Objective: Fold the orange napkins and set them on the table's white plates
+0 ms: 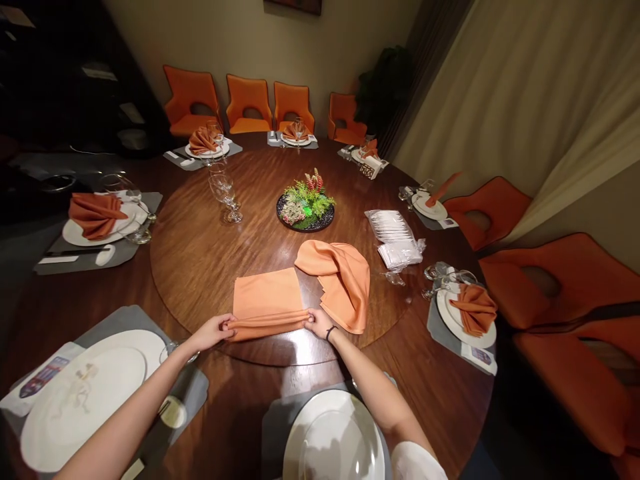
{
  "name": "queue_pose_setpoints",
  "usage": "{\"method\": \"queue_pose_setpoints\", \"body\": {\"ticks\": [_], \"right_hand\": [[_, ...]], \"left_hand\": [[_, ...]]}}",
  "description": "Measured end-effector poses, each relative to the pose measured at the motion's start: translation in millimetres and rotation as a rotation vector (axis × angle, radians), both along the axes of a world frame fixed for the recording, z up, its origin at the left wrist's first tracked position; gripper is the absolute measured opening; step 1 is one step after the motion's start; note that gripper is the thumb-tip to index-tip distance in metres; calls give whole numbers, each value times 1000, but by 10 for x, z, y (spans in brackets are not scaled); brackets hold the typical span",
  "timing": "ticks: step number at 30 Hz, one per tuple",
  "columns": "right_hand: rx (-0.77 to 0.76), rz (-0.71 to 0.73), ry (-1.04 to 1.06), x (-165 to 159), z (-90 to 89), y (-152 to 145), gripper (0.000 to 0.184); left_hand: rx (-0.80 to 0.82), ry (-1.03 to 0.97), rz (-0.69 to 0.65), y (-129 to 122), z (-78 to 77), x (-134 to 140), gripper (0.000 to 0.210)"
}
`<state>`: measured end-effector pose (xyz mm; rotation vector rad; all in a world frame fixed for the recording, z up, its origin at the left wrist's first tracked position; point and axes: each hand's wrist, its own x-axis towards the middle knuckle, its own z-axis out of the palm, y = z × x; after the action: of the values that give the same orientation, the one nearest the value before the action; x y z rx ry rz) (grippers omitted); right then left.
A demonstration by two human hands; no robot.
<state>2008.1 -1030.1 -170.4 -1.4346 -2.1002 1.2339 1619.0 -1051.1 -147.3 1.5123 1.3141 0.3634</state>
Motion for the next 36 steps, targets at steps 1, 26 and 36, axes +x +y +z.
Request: {"method": "queue_pose_setpoints", "body": {"ticks": [1, 26, 36], "right_hand": [[63, 2, -42, -18, 51, 29, 15], [115, 12, -2, -120, 49, 191, 22], [290, 62, -205, -345, 214, 401, 27]], "left_hand": [[76, 54, 8, 21, 25, 19, 21], [338, 353, -128, -52, 58, 190, 13], [395, 409, 7, -45, 148, 119, 22]]}}
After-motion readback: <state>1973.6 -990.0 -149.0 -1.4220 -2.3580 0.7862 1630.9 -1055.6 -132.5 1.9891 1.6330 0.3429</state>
